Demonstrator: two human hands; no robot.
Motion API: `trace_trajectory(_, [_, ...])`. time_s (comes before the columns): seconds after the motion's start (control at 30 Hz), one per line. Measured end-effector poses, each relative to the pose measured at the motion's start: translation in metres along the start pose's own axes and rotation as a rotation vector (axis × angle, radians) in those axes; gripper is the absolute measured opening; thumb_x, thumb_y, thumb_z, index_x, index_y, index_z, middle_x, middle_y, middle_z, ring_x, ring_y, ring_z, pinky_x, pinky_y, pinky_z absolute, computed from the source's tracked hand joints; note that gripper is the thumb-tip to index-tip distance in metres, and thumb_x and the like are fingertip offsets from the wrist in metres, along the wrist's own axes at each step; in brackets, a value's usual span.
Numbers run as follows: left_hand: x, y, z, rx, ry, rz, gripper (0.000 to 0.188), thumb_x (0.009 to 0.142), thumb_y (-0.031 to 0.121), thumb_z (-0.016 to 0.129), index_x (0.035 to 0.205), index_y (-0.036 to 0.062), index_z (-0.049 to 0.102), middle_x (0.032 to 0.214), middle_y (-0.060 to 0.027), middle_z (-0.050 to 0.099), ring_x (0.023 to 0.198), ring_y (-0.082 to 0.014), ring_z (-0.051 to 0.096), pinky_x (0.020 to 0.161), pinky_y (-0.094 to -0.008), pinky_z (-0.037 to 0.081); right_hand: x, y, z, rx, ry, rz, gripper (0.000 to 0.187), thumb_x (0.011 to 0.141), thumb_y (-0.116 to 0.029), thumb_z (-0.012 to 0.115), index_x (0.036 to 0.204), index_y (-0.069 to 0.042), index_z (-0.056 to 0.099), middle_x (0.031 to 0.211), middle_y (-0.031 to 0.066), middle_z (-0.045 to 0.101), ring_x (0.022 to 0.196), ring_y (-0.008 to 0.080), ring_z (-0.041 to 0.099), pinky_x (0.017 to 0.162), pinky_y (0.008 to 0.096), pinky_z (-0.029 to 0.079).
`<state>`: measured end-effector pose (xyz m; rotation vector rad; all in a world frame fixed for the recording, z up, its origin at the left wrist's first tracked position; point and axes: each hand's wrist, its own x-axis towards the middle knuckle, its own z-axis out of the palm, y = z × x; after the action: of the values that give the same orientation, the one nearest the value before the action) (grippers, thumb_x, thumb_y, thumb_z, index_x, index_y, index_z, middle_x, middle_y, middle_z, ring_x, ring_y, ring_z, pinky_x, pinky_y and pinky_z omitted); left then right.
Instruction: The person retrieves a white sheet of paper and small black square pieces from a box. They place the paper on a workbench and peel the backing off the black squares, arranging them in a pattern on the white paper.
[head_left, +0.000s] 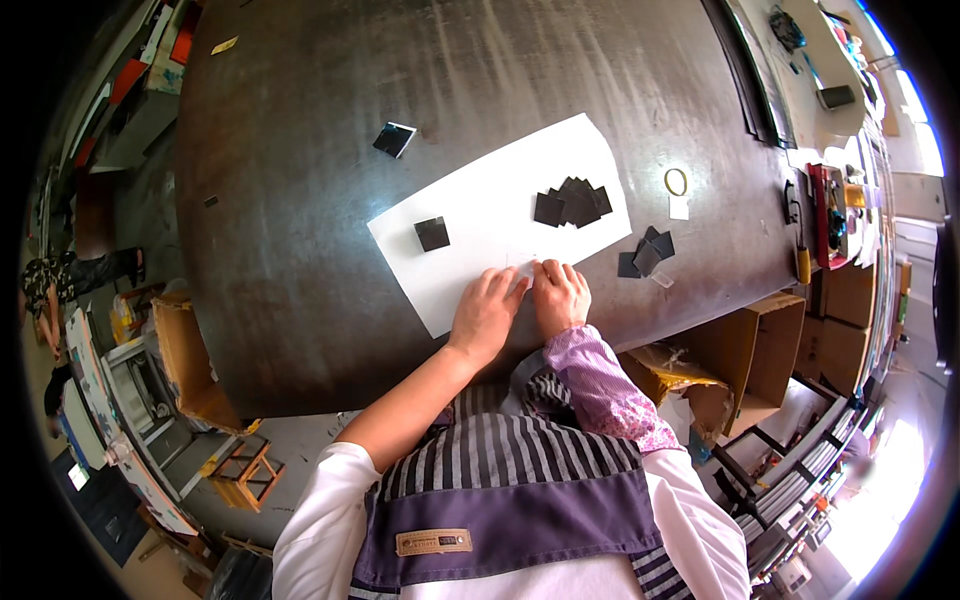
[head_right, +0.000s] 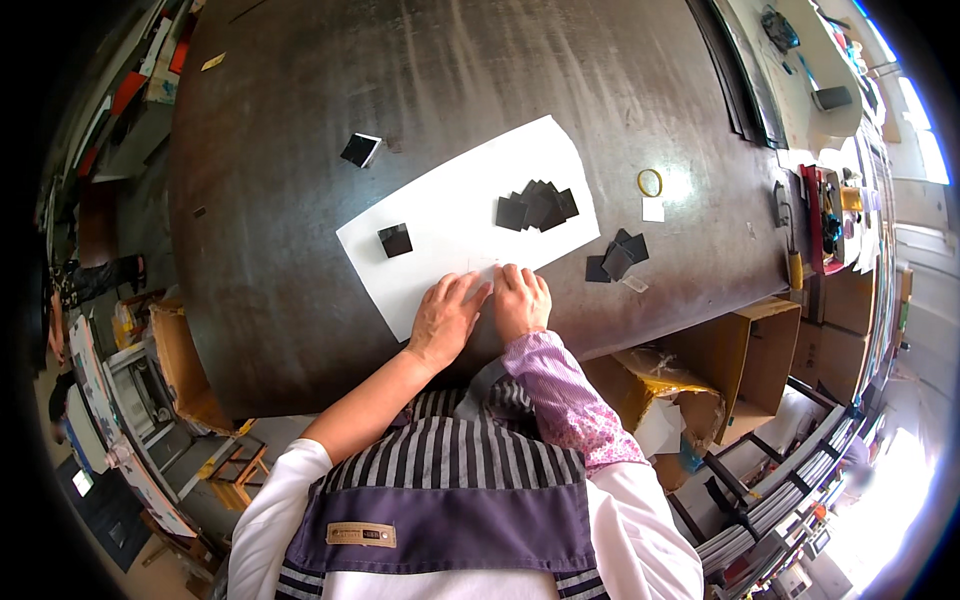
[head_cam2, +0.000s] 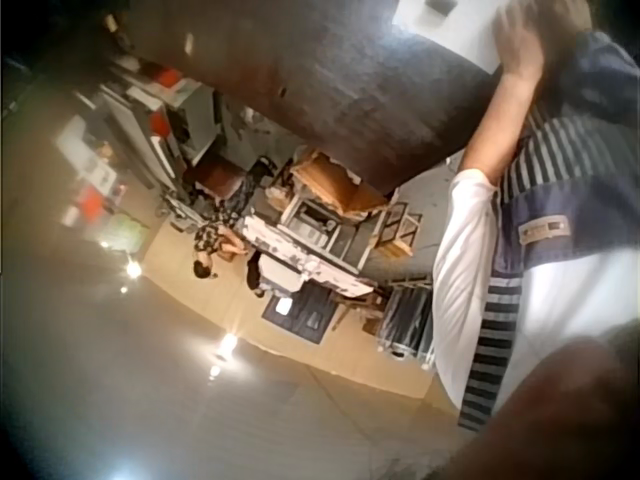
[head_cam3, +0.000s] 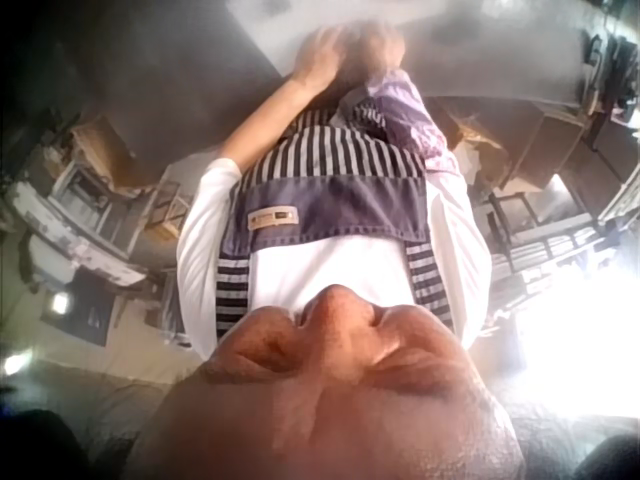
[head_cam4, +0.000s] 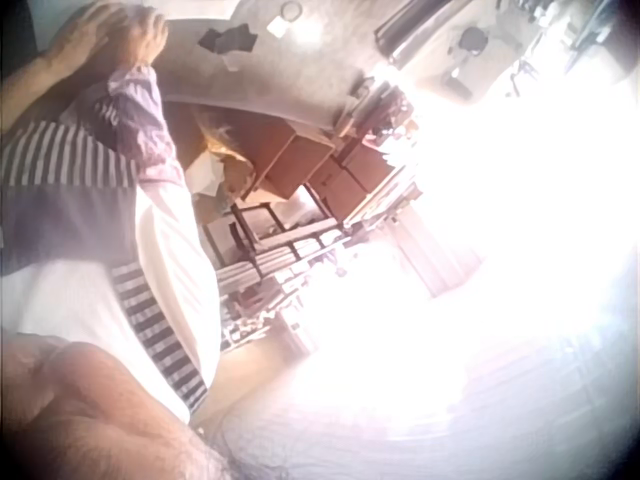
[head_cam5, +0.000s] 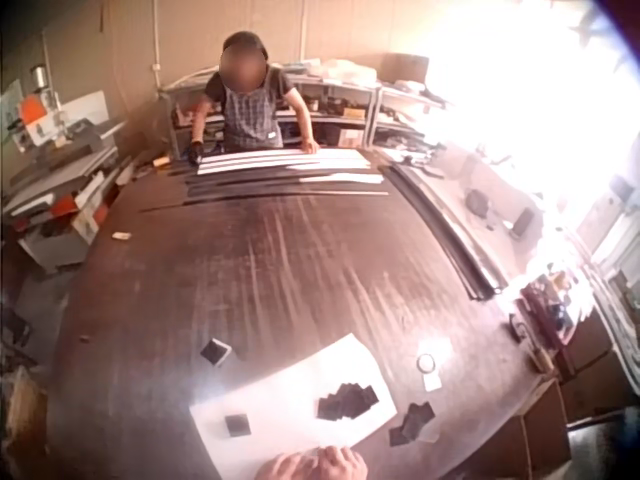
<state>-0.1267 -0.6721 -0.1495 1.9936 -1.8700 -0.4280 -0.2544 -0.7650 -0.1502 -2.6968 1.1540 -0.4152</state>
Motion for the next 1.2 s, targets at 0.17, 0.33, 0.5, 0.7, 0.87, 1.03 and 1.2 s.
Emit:
trace_trajectory(0.17, [-0.001,0.000,-0.002,0.003,-0.013,0.000,0.046,0.084,0.014,0.066,0.129,0.0146,0.059,0.130,-0.0047,0.051,0.121,-0.0254,0.047,0.097,-0.0396,0.044,0.001,-0.005,0.004,0.034,-0.020,0.109,0.022,0.073,-0.008,0.067,0.095,-0.009,0.068,0.090,0.0037,0.062,0.084,0.0231,0.065,0.073,0.0362,0.051])
trace_trajectory(0.33, [0.000,-0.001,0.000,0.006,-0.003,-0.005,0.046,0.084,0.015,0.066,0.129,0.0155,0.059,0.130,-0.0044,0.051,0.120,-0.0252,0.047,0.097,-0.0399,0.044,-0.003,-0.005,0.003,0.073,-0.006,0.076,0.020,0.074,-0.008,0.068,0.094,-0.009,0.068,0.090,0.0034,0.062,0.084,0.0235,0.065,0.073,0.0361,0.051])
trace_trajectory(0.5, [-0.001,0.000,0.000,0.026,0.017,0.010,0.043,0.085,0.016,0.065,0.128,0.0148,0.060,0.130,-0.0044,0.051,0.119,-0.0251,0.048,0.097,-0.0396,0.044,0.008,-0.005,-0.001,0.097,0.052,0.089,0.026,0.071,-0.005,0.067,0.097,-0.008,0.070,0.090,0.0030,0.062,0.085,0.0228,0.065,0.073,0.0354,0.051])
trace_trajectory(0.7, [-0.001,0.000,0.000,0.020,0.005,0.005,0.044,0.085,0.015,0.064,0.129,0.0149,0.059,0.129,-0.0042,0.051,0.120,-0.0247,0.048,0.097,-0.0394,0.044,-0.007,0.001,0.005,0.010,-0.006,0.013,0.028,0.074,-0.009,0.065,0.102,-0.007,0.068,0.092,0.0028,0.061,0.086,0.0203,0.063,0.075,0.0352,0.049])
trace_trajectory(0.87, [0.000,0.000,0.002,0.028,-0.001,-0.016,0.045,0.084,0.014,0.065,0.129,0.0150,0.059,0.130,-0.0039,0.051,0.120,-0.0249,0.048,0.097,-0.0394,0.044,0.002,-0.007,-0.004,0.008,-0.041,0.059,0.028,0.075,-0.008,0.065,0.103,-0.008,0.068,0.095,0.0030,0.062,0.090,0.0206,0.063,0.077,0.0348,0.050])
trace_trajectory(1.03, [0.000,0.001,-0.001,0.037,0.001,0.003,0.045,0.084,0.014,0.065,0.129,0.0153,0.059,0.130,-0.0038,0.050,0.120,-0.0251,0.047,0.097,-0.0390,0.045,-0.004,-0.004,0.004,0.028,-0.030,0.110,0.034,0.073,-0.010,0.067,0.107,-0.005,0.065,0.099,0.0058,0.061,0.092,0.0238,0.063,0.079,0.0364,0.049])
trace_trajectory(1.2, [-0.001,0.001,0.000,0.065,0.011,0.016,0.046,0.085,0.015,0.065,0.130,0.0157,0.058,0.130,-0.0038,0.051,0.120,-0.0251,0.048,0.096,-0.0387,0.045,0.000,-0.004,0.005,0.067,0.005,0.108,0.026,0.074,-0.007,0.066,0.100,-0.007,0.067,0.095,0.0057,0.062,0.087,0.0240,0.065,0.077,0.0360,0.050])
